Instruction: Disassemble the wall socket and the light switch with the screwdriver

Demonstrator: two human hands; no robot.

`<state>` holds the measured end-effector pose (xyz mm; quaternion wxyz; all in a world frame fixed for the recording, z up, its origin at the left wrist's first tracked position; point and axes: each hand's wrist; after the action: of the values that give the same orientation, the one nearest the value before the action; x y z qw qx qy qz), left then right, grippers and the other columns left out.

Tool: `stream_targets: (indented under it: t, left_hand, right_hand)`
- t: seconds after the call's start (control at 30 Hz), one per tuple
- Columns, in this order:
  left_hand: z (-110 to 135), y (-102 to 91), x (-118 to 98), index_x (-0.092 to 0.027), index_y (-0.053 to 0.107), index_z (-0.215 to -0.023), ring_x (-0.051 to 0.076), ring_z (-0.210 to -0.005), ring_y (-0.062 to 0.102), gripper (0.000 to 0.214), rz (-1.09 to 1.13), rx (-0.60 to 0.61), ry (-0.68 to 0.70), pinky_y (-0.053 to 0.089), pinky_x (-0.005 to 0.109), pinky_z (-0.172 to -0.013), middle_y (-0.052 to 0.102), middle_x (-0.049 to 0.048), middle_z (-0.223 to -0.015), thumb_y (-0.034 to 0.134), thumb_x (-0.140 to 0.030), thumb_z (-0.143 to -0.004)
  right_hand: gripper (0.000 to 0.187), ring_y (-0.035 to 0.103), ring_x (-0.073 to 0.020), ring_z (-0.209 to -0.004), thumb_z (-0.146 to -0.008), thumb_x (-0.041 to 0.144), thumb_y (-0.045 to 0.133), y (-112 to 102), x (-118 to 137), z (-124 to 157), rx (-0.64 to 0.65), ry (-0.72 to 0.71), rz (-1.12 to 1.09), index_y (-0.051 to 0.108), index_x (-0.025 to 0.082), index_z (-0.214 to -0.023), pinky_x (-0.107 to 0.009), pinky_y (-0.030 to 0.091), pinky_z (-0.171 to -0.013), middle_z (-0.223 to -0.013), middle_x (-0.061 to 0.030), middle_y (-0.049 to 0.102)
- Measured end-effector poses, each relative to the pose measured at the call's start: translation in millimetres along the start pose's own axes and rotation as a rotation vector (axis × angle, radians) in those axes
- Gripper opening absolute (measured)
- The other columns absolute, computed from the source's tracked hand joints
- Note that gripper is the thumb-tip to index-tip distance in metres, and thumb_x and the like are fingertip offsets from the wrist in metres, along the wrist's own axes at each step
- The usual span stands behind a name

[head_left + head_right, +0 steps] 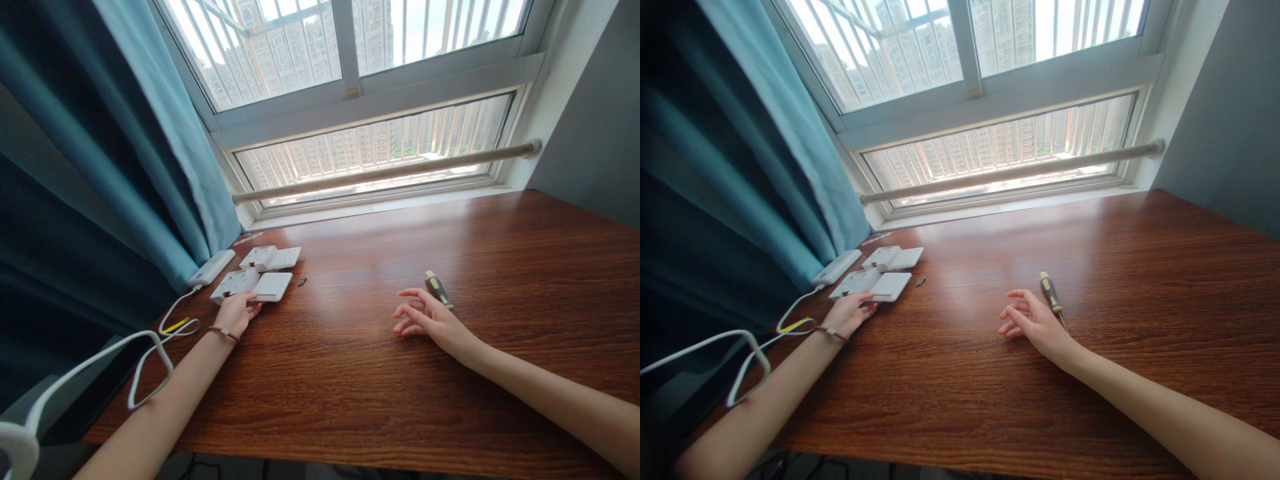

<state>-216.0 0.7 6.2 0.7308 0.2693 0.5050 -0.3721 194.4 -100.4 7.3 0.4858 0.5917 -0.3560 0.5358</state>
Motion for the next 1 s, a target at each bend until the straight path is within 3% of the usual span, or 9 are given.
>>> stream_targets:
  t: [0.5,0.73,0.87,1.0]
  left_hand:
    - [-2,-2.3,-5,-0.011,0.053,-0.077,0.012,-0.051,0.059,0.011,-0.057,0.063,-0.049,0.051,0.023,-0.046,0.061,0.0039,-0.067,0.051,0.000,-0.075]
    - [11,-12.2,-9,-0.009,0.056,-0.082,0.016,-0.061,0.064,0.011,-0.034,0.121,-0.043,0.054,0.025,-0.050,0.064,0.0089,-0.076,0.049,-0.003,-0.078]
    - [20,-19.1,-5,-0.009,0.055,-0.077,0.018,-0.062,0.065,0.007,-0.005,0.092,-0.014,0.056,0.027,-0.051,0.062,0.0084,-0.071,0.051,-0.004,-0.078]
    - [23,-19.8,0,-0.008,0.056,-0.080,0.018,-0.066,0.066,0.009,0.035,0.138,0.015,0.058,0.028,-0.055,0.064,0.0108,-0.078,0.048,-0.004,-0.079]
  right_hand:
    - [0.049,0.064,-0.0167,-0.069,-0.074,0.051,0.060,-2,-4,-1,0.008,-0.025,-0.025,0.036,0.020,-0.102,-0.035,0.053,-0.064,-0.082,-0.0017,0.057]
    - [0.047,0.064,-0.0158,-0.067,-0.073,0.049,0.062,0,0,-1,0.003,-0.020,-0.044,0.037,0.020,-0.101,-0.034,0.053,-0.063,-0.081,-0.0007,0.057]
    - [0.043,0.064,-0.0165,-0.067,-0.074,0.048,0.062,-3,2,-3,-0.012,-0.051,-0.018,0.041,0.020,-0.099,-0.035,0.053,-0.062,-0.080,-0.0012,0.058]
    - [0.035,0.064,-0.0157,-0.067,-0.078,0.045,0.059,-8,1,-4,-0.018,-0.071,0.021,0.045,0.018,-0.096,-0.033,0.053,-0.061,-0.079,-0.0018,0.059]
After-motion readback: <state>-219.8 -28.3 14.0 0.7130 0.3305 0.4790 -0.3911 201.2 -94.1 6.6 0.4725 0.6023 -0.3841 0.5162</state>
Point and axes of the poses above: each hand's wrist, its own z-axis away from the middle knuckle, its own y-axis out of the palm, x = y × z
